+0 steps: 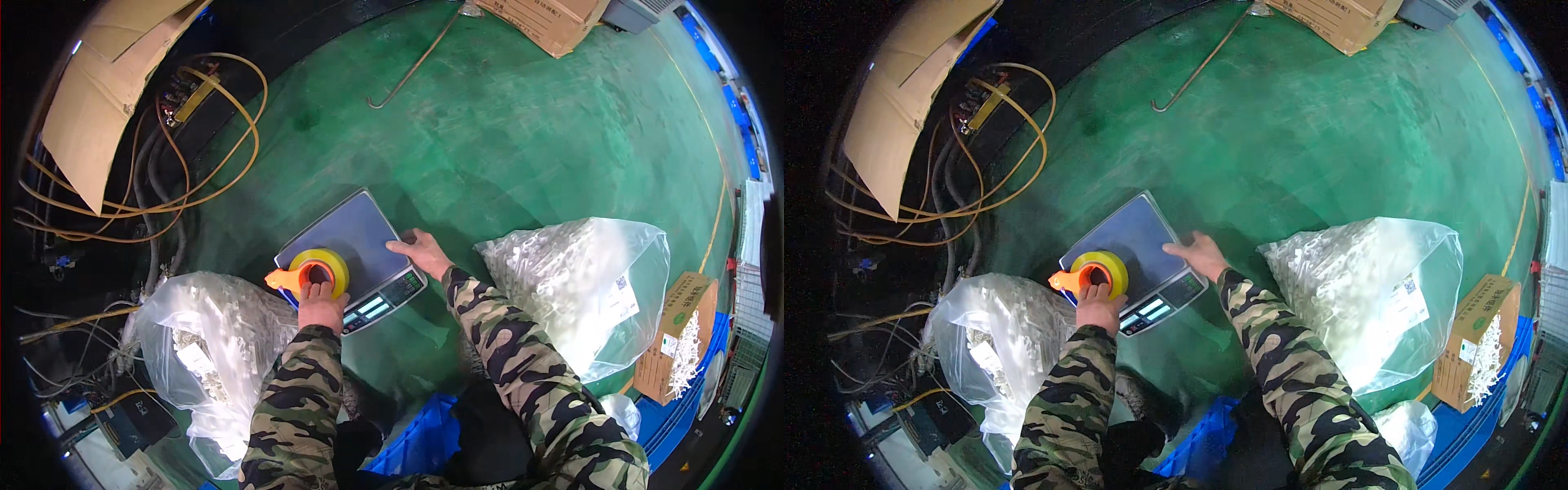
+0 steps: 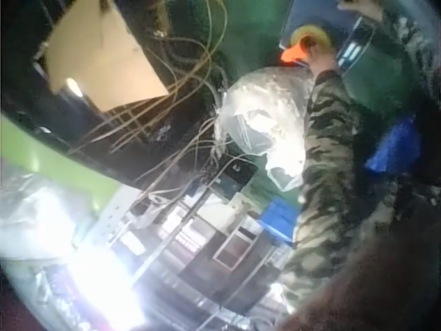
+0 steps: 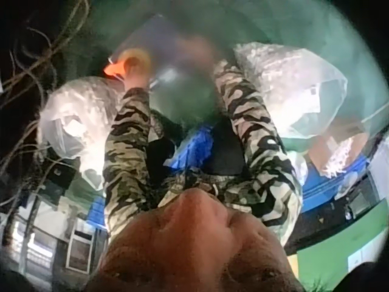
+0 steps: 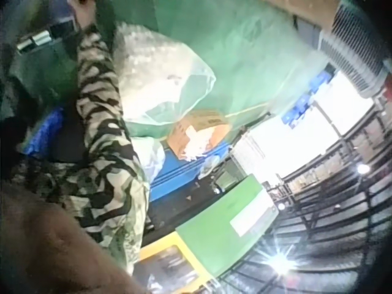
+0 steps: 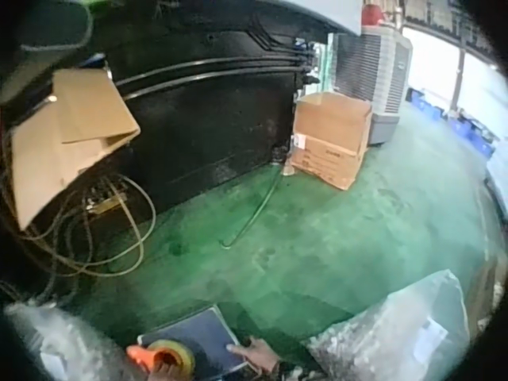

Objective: Weighing small plastic components on a digital scale and organizing them into plastic bags.

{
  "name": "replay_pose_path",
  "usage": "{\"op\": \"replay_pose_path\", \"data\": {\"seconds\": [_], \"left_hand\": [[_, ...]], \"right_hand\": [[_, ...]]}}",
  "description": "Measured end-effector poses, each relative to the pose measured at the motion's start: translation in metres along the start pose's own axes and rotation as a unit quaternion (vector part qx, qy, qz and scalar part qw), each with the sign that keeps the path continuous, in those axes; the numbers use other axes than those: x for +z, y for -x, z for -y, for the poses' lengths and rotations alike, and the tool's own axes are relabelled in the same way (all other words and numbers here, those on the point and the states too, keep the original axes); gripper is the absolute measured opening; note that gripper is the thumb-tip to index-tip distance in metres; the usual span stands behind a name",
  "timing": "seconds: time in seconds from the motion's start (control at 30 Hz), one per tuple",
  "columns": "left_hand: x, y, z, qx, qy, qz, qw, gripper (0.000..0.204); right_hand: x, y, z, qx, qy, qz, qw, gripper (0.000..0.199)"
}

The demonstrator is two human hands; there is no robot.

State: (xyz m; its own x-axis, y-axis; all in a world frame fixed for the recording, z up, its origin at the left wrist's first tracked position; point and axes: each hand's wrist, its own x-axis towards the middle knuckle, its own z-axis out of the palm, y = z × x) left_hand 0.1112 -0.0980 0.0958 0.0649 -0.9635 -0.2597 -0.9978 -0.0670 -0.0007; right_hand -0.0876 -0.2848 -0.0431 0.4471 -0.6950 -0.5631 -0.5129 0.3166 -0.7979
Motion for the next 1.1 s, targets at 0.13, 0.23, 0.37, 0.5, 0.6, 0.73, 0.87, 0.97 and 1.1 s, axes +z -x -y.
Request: {"op": "replay_pose_path", "data": {"seconds": [0.13, 0.23, 0.37, 0.5, 0.6, 0.73, 0.87, 0.97, 1.1], "left_hand": [[0.0, -0.001, 0.001, 0.002, -0.005, 0.003, 1.0, 0.025], [0.004, 0.0, 0.001, -0.003, 0.001, 0.009, 1.0, 0.024], [0.011, 0.001, 0.002, -0.044, 0.03, 0.03, 0.998, 0.023], [0.004, -0.001, 0.002, -0.099, 0.041, 0.063, 0.992, 0.023], [-0.019, 0.0, -0.004, -0.114, 0.071, 0.054, 0.989, 0.024], [-0.065, 0.016, -0.028, -0.093, 0.144, -0.028, 0.985, 0.026], [-0.107, 0.038, -0.08, -0.034, 0.261, -0.161, 0.951, 0.027], [-0.134, 0.068, -0.133, 0.024, 0.298, -0.166, 0.94, 0.025], [-0.179, 0.12, -0.191, 0.09, 0.259, -0.129, 0.953, 0.021]], "right_hand": [[0.004, -0.004, -0.005, 0.003, -0.039, -0.014, 0.999, 0.067], [0.001, 0.006, 0.006, 0.022, -0.021, 0.013, 0.999, 0.09], [-0.007, 0.054, 0.029, -0.059, 0.18, -0.097, 0.977, 0.092], [-0.041, 0.145, 0.035, -0.059, 0.117, -0.157, 0.979, 0.075], [-0.078, 0.238, 0.026, -0.031, -0.09, -0.174, 0.98, 0.055], [-0.128, 0.378, 0.011, -0.035, -0.201, -0.286, 0.936, 0.026], [-0.167, 0.463, -0.008, -0.114, -0.149, -0.523, 0.832, 0.032], [-0.202, 0.464, -0.029, -0.062, -0.039, -0.633, 0.77, 0.058], [-0.244, 0.424, -0.054, 0.075, 0.064, -0.515, 0.852, 0.061]]}}
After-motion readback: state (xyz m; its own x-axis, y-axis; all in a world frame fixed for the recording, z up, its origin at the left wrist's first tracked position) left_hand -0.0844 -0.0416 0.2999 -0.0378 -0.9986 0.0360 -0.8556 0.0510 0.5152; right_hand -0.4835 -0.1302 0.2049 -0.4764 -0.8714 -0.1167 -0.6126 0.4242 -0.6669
